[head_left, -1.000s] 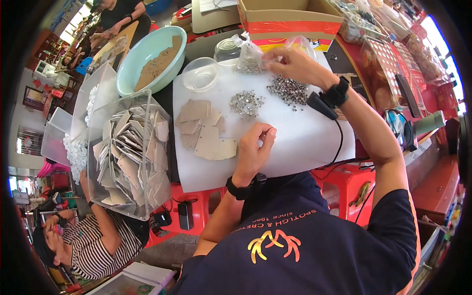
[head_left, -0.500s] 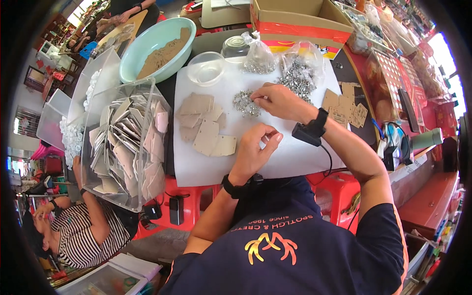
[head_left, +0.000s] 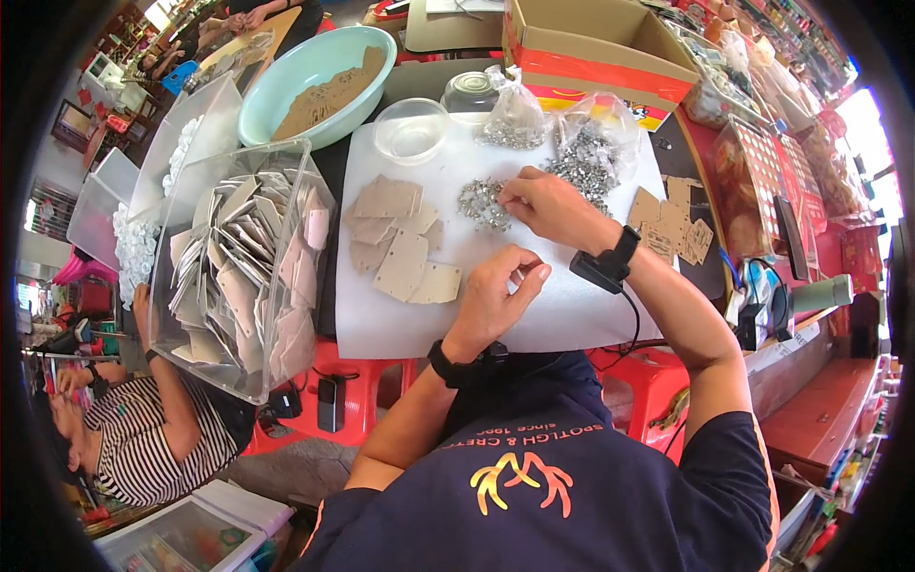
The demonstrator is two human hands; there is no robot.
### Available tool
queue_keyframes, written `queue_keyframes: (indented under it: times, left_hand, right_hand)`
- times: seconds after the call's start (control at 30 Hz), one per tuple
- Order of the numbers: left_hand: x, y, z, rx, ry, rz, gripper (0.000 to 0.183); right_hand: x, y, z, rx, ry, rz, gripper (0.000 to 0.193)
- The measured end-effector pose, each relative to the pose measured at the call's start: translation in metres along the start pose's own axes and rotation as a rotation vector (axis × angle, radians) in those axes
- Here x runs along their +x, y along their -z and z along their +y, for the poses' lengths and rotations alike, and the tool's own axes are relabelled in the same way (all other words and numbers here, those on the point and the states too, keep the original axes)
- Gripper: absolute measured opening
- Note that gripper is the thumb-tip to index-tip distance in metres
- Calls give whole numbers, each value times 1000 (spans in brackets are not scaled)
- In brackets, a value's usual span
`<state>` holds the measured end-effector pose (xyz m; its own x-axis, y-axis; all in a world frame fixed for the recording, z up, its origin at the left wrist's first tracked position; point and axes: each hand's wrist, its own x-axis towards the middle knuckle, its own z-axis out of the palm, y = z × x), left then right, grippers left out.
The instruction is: Manually assembling small metal components and attaching labels to backing material.
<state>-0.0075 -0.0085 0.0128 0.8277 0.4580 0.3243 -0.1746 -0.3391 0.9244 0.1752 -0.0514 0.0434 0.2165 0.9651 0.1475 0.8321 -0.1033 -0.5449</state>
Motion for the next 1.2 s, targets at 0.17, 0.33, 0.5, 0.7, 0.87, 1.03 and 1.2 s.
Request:
queue_keyframes:
  times: [0.17, 0.33, 0.5, 0.7, 0.87, 1.03, 1.2]
  left_hand:
    - [1, 0, 0, -19, 0, 1, 13]
    - [0, 0, -1, -23, 5, -1, 13]
    - [1, 0, -2, -1, -21, 2, 13]
    - [1, 1, -2, -9, -20, 2, 13]
    - [2, 0, -1, -21, -13, -5, 12]
    - [3, -1, -1, -23, -11, 0, 9]
    - [2, 0, -1, -21, -9, 9, 10]
  right_hand:
    - [-9, -1, 2, 7, 50, 38, 12]
    - [-18, 1, 6, 11, 79, 56, 14]
    - [-24, 4, 4, 49, 36, 81, 14]
    - [-27, 8, 9, 7, 18, 57, 13]
    - [-18, 8, 5, 0, -13, 44, 13]
    - [-12, -4, 6, -31, 45, 76, 13]
    - [-13, -3, -1, -86, -10, 43, 9]
